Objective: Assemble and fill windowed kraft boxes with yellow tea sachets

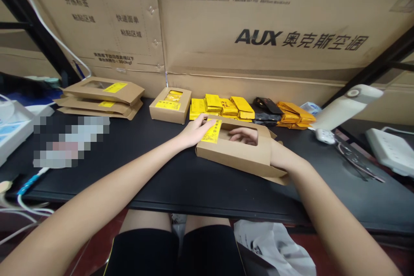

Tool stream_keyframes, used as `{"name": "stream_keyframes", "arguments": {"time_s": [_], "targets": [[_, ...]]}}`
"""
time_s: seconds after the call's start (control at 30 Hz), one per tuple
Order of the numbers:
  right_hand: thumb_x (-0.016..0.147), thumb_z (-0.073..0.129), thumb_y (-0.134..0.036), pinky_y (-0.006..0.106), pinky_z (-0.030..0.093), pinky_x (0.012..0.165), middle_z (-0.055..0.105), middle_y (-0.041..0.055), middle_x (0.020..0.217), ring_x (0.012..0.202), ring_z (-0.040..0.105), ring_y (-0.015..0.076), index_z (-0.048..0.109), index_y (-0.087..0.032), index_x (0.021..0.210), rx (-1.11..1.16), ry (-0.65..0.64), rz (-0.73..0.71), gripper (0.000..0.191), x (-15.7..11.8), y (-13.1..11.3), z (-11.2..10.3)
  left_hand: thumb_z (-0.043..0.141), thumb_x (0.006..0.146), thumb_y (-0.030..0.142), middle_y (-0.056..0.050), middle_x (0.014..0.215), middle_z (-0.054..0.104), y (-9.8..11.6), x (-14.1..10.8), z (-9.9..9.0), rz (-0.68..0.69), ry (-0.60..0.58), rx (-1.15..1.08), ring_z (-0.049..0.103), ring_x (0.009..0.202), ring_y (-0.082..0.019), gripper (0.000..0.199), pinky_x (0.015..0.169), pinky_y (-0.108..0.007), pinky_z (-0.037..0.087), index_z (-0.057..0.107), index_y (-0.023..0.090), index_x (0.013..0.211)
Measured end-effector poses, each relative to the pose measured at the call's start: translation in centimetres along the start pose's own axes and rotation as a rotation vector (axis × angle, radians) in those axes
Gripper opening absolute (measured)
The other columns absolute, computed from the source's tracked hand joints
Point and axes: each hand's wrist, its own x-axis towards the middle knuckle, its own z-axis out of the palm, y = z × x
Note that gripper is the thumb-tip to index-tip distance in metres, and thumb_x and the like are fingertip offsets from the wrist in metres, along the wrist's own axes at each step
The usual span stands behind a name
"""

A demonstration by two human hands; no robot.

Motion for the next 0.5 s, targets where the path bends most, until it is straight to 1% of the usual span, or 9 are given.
{"name": "stream_keyframes", "arguments": {"time_s": [0.1, 0.2, 0.37, 0.5], "targets": [[0.086, 0.06, -0.046, 0.046, 0.047, 0.094, 0.062, 0.0103, 0.113, 0.104, 0.06, 0.0262, 0.052, -0.022, 0.125, -0.011, 0.009, 0.043, 0.047, -0.29, 0.07, 0.04, 0.045, 0.09, 0.048, -0.007, 0.12, 0.065, 0.14, -0.07, 0.03, 0.006, -0.003, 0.006, 0.056, 0.117, -0.024, 0.037, 0.096, -0.032, 0.044, 0.054, 0.02, 0.112], [0.087, 0.06, -0.047, 0.045, 0.047, 0.094, 0.062, 0.0095, 0.115, 0.104, 0.06, 0.0255, 0.051, -0.024, 0.128, -0.029, 0.004, 0.066, 0.048, -0.56, 0.2, 0.02, 0.045, 0.09, 0.046, -0.006, 0.116, 0.066, 0.22, -0.11, 0.07, 0.009, -0.01, 0.006, 0.057, 0.114, -0.023, 0.034, 0.095, -0.032, 0.044, 0.055, 0.02, 0.11], [0.086, 0.059, -0.047, 0.044, 0.048, 0.091, 0.062, 0.0091, 0.11, 0.1, 0.061, 0.0249, 0.052, -0.023, 0.126, -0.016, 0.002, 0.038, 0.047, -0.57, -0.27, 0.02, 0.045, 0.09, 0.047, -0.007, 0.114, 0.066, -0.07, -0.01, 0.13, 0.014, -0.01, 0.01, 0.058, 0.113, -0.023, 0.034, 0.096, -0.033, 0.043, 0.055, 0.02, 0.107], [0.085, 0.059, -0.041, 0.043, 0.049, 0.09, 0.062, 0.0095, 0.108, 0.099, 0.061, 0.0243, 0.054, -0.022, 0.124, -0.01, -0.003, -0.002, 0.043, -0.35, -0.42, 0.01, 0.045, 0.089, 0.048, -0.007, 0.116, 0.065, -0.14, -0.02, 0.15, 0.014, -0.01, 0.0, 0.058, 0.113, -0.023, 0.034, 0.097, -0.033, 0.042, 0.054, 0.02, 0.107]]}}
